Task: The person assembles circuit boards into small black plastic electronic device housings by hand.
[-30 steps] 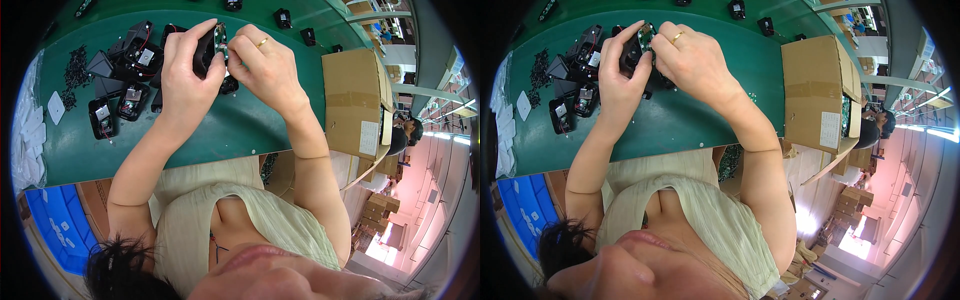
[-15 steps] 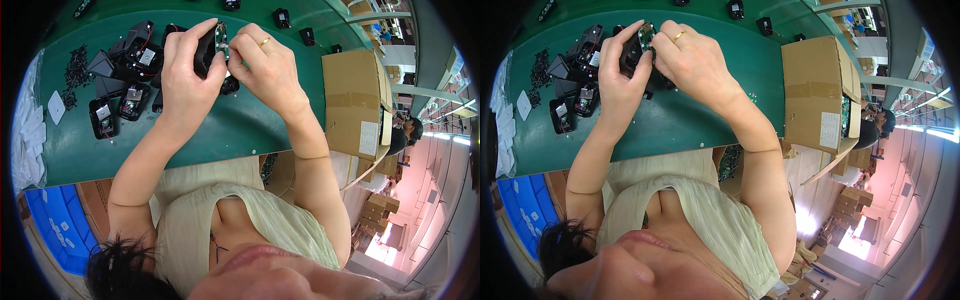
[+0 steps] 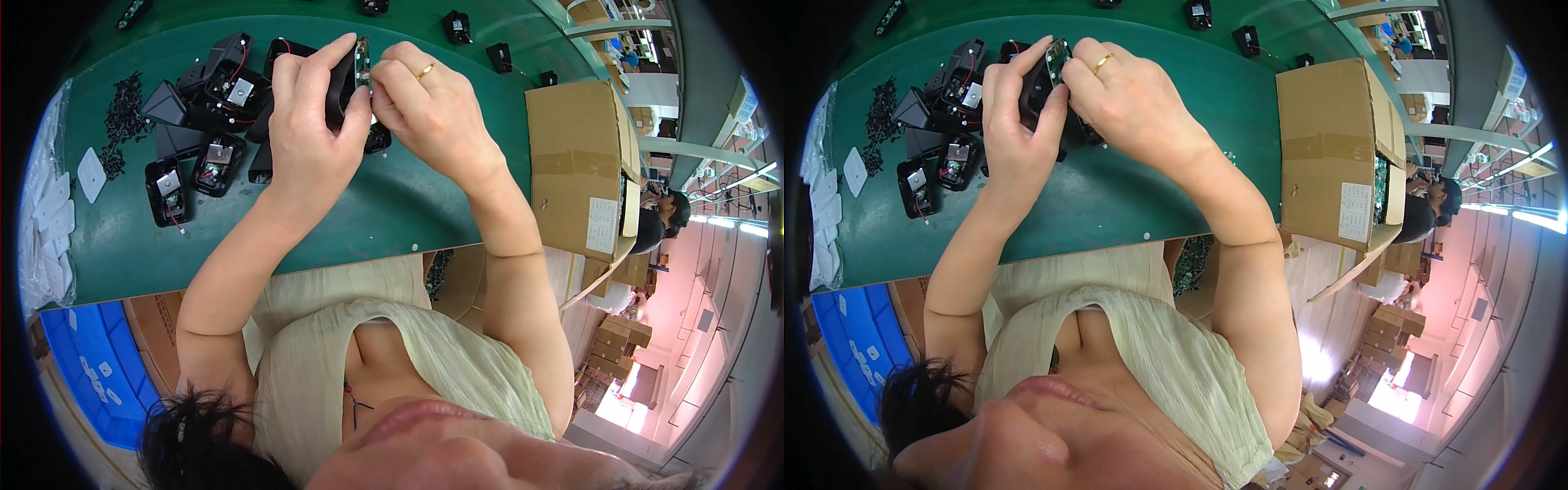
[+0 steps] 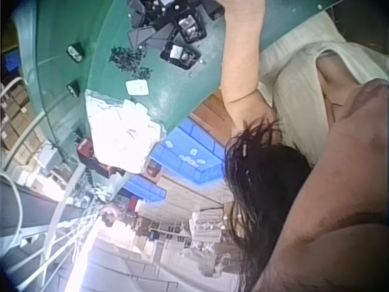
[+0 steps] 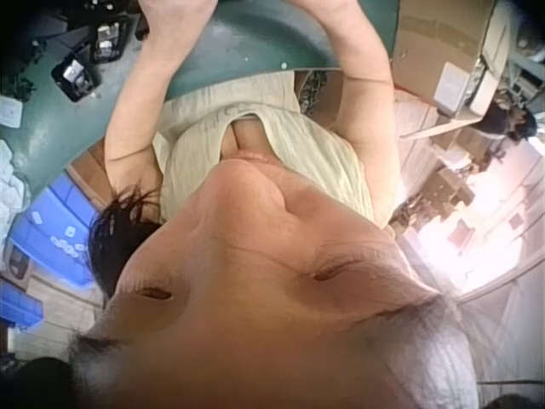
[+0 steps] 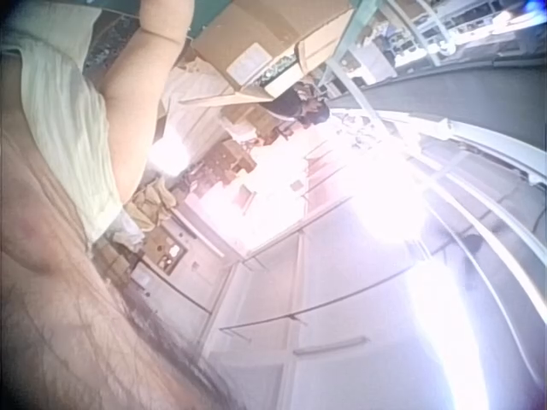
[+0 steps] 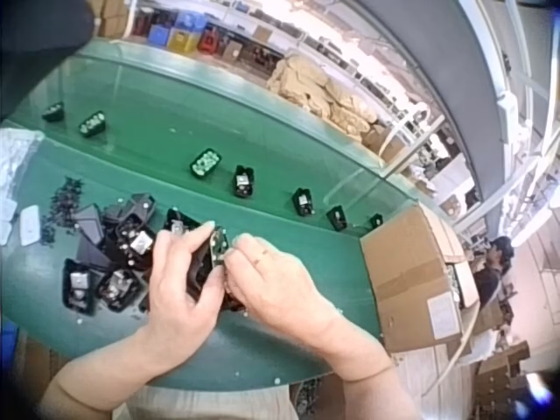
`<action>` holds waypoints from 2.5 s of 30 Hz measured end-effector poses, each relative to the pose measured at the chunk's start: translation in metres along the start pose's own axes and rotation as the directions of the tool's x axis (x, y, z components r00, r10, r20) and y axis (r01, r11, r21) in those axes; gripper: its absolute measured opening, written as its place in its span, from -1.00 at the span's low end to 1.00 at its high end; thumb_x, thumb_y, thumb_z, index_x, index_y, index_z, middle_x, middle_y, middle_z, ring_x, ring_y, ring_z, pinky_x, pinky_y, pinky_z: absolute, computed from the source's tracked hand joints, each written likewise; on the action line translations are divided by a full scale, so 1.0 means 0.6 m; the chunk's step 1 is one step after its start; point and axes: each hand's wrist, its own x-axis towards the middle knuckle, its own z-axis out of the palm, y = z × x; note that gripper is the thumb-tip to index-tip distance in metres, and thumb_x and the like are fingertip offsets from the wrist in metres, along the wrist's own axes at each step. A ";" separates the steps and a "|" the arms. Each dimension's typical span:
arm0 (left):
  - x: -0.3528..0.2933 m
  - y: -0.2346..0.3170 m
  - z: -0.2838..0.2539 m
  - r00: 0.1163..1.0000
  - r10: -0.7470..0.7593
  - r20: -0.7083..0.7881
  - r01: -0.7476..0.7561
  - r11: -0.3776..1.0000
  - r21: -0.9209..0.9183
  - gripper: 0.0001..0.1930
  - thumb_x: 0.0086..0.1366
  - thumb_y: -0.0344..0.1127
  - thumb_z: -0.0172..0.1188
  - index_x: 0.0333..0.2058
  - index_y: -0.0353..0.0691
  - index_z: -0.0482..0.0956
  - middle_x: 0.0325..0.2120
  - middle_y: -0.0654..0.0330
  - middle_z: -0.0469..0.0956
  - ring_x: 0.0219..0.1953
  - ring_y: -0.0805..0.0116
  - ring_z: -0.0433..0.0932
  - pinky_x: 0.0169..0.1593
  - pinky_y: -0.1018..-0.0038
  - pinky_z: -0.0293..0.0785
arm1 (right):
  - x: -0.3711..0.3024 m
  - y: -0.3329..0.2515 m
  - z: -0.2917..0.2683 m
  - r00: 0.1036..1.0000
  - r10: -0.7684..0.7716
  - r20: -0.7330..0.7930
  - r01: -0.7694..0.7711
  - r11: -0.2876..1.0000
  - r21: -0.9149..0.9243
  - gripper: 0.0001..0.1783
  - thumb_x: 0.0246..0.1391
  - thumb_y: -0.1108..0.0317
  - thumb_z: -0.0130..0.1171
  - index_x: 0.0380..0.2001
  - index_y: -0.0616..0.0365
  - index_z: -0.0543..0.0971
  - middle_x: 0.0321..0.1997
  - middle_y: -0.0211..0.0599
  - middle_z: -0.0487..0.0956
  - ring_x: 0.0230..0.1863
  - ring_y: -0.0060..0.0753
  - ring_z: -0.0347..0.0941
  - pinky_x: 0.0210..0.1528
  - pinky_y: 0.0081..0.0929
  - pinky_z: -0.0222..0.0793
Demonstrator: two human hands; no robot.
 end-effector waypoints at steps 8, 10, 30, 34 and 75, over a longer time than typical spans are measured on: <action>0.001 0.003 0.002 0.885 -0.386 0.259 0.465 0.728 -0.504 -0.62 0.19 -0.34 0.09 -0.03 -0.30 0.30 -0.28 0.18 0.31 -0.37 0.57 0.36 -0.33 0.59 0.40 | 0.002 0.017 0.010 0.995 0.065 -0.070 -0.062 0.997 0.042 -0.80 -0.26 0.56 0.18 -0.47 0.19 0.41 -0.45 -0.33 0.43 -0.52 -0.31 0.39 -0.58 -0.53 0.32; 0.017 0.000 -0.010 0.843 -0.427 0.327 0.537 0.652 -0.534 -0.62 0.21 -0.32 0.06 -0.01 -0.29 0.29 -0.23 0.17 0.31 -0.34 0.56 0.37 -0.28 0.59 0.39 | -0.005 0.022 0.012 0.994 0.079 -0.081 -0.077 0.997 0.029 -0.77 -0.28 0.52 0.18 -0.44 0.17 0.42 -0.43 -0.33 0.42 -0.47 -0.33 0.40 -0.56 -0.51 0.33; 0.032 -0.005 -0.021 0.539 -0.644 0.542 0.835 0.324 -0.445 -0.74 0.26 -0.34 -0.06 -0.09 -0.26 0.34 -0.28 0.25 0.45 -0.24 0.51 0.43 -0.18 0.53 0.41 | -0.017 -0.059 -0.016 0.963 0.247 -0.108 -0.258 0.960 -0.107 -0.53 -0.27 0.34 0.25 -0.18 0.19 0.44 -0.34 -0.31 0.51 -0.40 -0.34 0.43 -0.40 -0.48 0.33; 0.024 -0.020 -0.025 0.573 -0.552 0.606 0.802 0.225 -0.554 -0.75 0.21 -0.30 0.04 -0.17 -0.27 0.38 -0.34 0.27 0.46 -0.30 0.54 0.43 -0.20 0.49 0.38 | -0.017 -0.067 0.003 0.958 0.224 -0.177 -0.239 0.969 -0.068 -0.64 -0.30 0.31 0.26 -0.32 0.11 0.50 -0.32 -0.38 0.52 -0.41 -0.39 0.41 -0.38 -0.51 0.31; -0.001 0.008 0.000 0.894 -0.292 0.338 0.443 0.686 -0.578 -0.67 0.30 -0.27 -0.07 -0.04 -0.35 0.23 -0.19 0.18 0.38 -0.17 0.52 0.36 -0.08 0.59 0.30 | -0.012 -0.020 0.032 0.891 0.161 -0.425 -0.222 0.970 -0.099 -0.84 -0.37 0.49 0.19 -0.59 0.10 0.44 -0.57 -0.40 0.38 -0.54 -0.35 0.29 -0.58 -0.49 0.20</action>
